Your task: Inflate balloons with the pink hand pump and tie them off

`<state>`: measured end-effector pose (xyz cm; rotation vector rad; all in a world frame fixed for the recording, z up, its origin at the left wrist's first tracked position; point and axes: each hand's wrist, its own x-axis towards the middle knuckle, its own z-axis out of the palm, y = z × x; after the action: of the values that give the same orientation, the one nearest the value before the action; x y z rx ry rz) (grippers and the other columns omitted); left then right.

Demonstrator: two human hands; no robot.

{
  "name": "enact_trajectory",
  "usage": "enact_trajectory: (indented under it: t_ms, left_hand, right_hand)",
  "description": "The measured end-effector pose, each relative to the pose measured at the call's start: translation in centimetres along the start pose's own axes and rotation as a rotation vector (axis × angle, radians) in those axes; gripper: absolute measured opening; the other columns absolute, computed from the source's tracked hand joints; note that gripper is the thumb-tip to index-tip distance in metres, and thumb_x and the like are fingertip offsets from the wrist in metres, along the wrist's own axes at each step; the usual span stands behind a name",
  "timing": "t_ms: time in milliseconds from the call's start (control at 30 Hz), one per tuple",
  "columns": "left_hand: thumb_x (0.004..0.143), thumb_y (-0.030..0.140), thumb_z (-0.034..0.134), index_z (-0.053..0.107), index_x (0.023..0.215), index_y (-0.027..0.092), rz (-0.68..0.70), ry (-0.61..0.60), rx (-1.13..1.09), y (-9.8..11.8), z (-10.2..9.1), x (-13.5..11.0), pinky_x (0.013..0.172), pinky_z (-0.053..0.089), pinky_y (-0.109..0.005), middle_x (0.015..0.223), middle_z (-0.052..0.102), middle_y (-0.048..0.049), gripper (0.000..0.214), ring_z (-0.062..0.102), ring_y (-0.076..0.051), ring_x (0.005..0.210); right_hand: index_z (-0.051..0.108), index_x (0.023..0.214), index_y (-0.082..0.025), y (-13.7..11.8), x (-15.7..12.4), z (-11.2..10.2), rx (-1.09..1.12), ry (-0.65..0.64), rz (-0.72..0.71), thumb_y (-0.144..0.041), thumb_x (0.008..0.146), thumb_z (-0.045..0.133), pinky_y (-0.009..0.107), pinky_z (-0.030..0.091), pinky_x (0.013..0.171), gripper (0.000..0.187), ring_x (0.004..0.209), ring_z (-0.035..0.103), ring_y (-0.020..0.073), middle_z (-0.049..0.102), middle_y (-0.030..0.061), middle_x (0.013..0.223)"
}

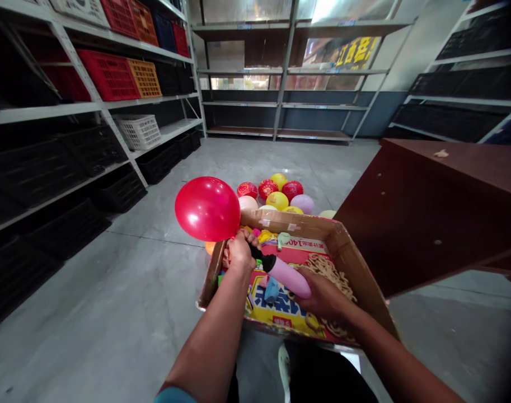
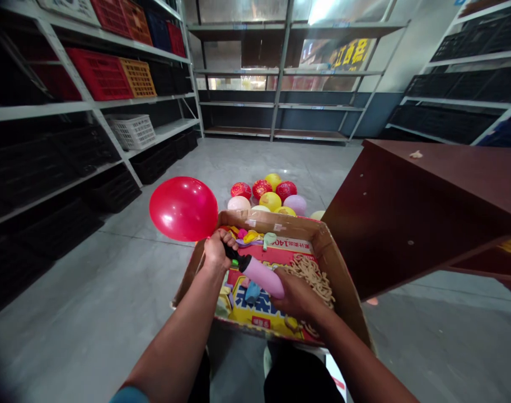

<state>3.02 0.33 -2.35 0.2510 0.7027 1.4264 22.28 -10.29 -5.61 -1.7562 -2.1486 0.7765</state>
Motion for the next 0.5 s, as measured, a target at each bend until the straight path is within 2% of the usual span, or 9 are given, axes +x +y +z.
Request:
enact_trajectory:
  t_ms: [100,333,500]
  left_hand:
    - [0.064,0.011,0.044,0.029,0.057,0.020,-0.005,-0.005,0.012,0.4,0.1,-0.1,0.036,0.027,-0.022,0.046,0.024,0.0063,0.020,0.029,-0.008,0.035]
    - [0.066,0.009,0.041,0.028,0.058,0.020,0.064,0.033,-0.044,3.8,-0.5,0.4,0.036,0.026,-0.022,0.048,0.022,0.0062,0.019,0.027,-0.008,0.036]
    - [0.067,0.009,0.042,0.027,0.057,0.020,0.067,0.020,-0.043,3.7,-0.7,0.5,0.036,0.027,-0.022,0.049,0.022,0.0063,0.021,0.027,-0.007,0.036]
  right_hand:
    - [0.057,0.099,-0.021,0.3,-0.4,-0.1,0.045,-0.021,-0.010,-0.024,0.067,0.063,0.027,0.042,0.065,0.033,0.076,0.061,0.0200,0.068,0.0039,0.089]
    - [0.058,0.106,-0.022,3.5,-3.0,-1.3,0.129,-0.077,0.016,-0.026,0.071,0.060,0.029,0.047,0.075,0.035,0.087,0.062,0.0220,0.068,0.0049,0.100]
    - [0.058,0.109,-0.021,4.3,-3.0,-1.0,0.064,-0.088,0.042,-0.026,0.068,0.062,0.031,0.046,0.077,0.042,0.090,0.062,0.0246,0.068,0.0076,0.104]
